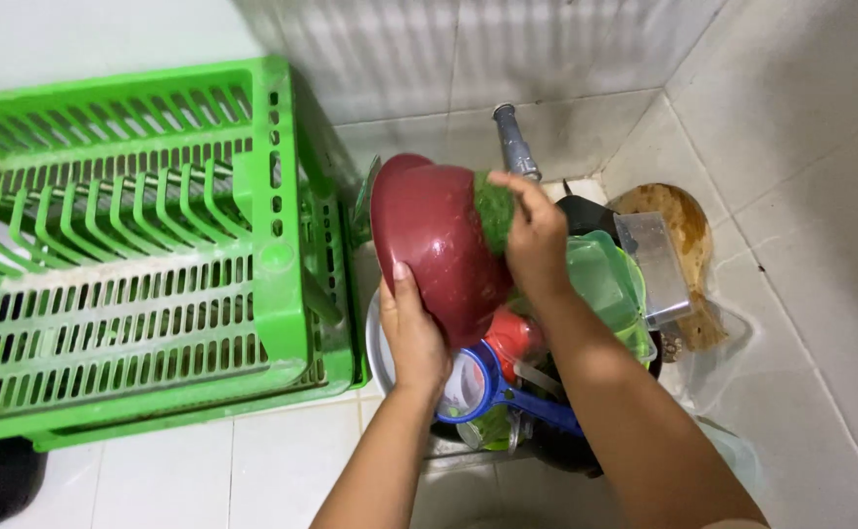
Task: Washing various plastic containers, bowls, and a mug in a sink using a sponge and soap.
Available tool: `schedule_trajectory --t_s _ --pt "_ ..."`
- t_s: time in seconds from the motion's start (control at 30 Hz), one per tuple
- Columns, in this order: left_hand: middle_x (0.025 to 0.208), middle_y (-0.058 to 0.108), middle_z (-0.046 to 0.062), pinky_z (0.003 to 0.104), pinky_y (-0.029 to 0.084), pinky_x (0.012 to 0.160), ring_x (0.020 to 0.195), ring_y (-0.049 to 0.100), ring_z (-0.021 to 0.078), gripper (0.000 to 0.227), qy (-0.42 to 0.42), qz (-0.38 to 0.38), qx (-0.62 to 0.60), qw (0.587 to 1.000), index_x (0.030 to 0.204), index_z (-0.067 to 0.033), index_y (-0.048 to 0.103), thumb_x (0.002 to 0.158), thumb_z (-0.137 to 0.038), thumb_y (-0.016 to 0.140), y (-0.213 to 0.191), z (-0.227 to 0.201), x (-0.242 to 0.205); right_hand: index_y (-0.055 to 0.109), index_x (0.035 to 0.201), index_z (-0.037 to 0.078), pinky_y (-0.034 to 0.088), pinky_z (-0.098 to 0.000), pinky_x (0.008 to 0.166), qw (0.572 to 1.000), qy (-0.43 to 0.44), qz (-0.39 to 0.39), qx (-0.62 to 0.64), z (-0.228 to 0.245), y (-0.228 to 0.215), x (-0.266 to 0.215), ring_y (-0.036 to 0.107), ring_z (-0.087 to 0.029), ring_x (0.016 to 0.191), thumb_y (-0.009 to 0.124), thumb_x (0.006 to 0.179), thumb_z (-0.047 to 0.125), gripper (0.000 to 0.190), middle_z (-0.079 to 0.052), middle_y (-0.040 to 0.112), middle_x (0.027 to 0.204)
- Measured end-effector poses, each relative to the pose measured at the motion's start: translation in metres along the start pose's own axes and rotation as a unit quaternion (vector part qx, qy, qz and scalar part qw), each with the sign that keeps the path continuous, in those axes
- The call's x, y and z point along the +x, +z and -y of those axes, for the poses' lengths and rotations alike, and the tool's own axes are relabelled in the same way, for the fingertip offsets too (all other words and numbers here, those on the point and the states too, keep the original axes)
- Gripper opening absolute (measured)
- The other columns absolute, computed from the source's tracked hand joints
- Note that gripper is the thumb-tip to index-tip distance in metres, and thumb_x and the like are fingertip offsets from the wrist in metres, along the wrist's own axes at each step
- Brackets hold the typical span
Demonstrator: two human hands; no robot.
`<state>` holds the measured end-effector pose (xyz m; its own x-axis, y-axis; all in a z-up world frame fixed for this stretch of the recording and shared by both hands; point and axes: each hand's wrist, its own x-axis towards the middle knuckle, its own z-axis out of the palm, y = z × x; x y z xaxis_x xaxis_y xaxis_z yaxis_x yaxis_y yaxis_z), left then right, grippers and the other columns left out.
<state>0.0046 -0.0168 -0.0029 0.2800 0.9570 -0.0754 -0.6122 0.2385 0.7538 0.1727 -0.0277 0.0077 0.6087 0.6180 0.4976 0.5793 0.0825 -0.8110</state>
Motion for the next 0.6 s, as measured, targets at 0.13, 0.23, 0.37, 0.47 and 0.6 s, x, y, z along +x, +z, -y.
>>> schedule_trajectory --t_s 0.13,0.23,0.37,0.47,0.6 --pt "0.126 0.068 0.015 0.040 0.052 0.101 0.111 0.066 0.0240 0.046 0.030 -0.002 -0.021 0.999 0.134 -0.0039 0.058 0.108 -0.039 0.047 0.004 -0.004 -0.007 0.067 0.130 0.006 0.042 -0.0406 0.122 0.996 -0.047 0.036 0.069 0.034 -0.013 -0.055 0.062 -0.031 0.139 0.041 0.113 0.009 0.031 -0.017 0.069 0.139" --pt "0.125 0.068 0.013 0.040 0.053 0.099 0.109 0.066 0.0222 0.043 0.000 -0.019 -0.067 0.998 0.132 -0.0044 0.058 0.107 -0.037 0.046 0.005 -0.009 -0.013 0.053 0.139 0.003 0.039 -0.0407 0.118 0.987 -0.136 0.069 0.043 0.077 -0.023 -0.078 0.053 -0.036 0.138 0.063 0.098 0.021 0.046 -0.022 0.056 0.143" --pt "0.121 0.069 0.015 0.039 0.054 0.095 0.105 0.067 0.0221 0.041 -0.005 -0.010 -0.055 0.998 0.127 -0.0034 0.060 0.109 -0.037 0.045 0.010 -0.013 -0.027 0.056 0.116 0.010 0.037 -0.0469 0.124 0.963 -0.250 0.089 -0.040 0.073 -0.034 -0.070 0.055 -0.035 0.138 0.071 0.098 0.028 0.030 -0.017 0.060 0.137" --pt "0.121 0.070 0.012 0.038 0.055 0.096 0.105 0.068 0.0207 0.040 -0.011 0.017 -0.058 0.998 0.126 -0.0051 0.061 0.107 -0.036 0.046 0.016 -0.026 -0.042 0.062 0.112 0.011 0.046 -0.0430 0.121 0.994 -0.100 0.049 -0.019 0.054 -0.042 -0.044 0.061 -0.031 0.139 0.071 0.100 0.025 0.020 -0.014 0.065 0.139" --pt "0.115 0.073 0.012 0.038 0.057 0.092 0.099 0.070 0.0205 0.040 -0.030 0.009 -0.023 0.999 0.123 -0.0041 0.062 0.106 -0.037 0.048 0.008 -0.022 -0.053 0.060 0.126 0.009 0.044 -0.0457 0.121 0.995 -0.085 0.006 -0.051 0.071 -0.052 -0.065 0.056 -0.033 0.141 0.068 0.104 0.022 0.026 -0.016 0.058 0.145"
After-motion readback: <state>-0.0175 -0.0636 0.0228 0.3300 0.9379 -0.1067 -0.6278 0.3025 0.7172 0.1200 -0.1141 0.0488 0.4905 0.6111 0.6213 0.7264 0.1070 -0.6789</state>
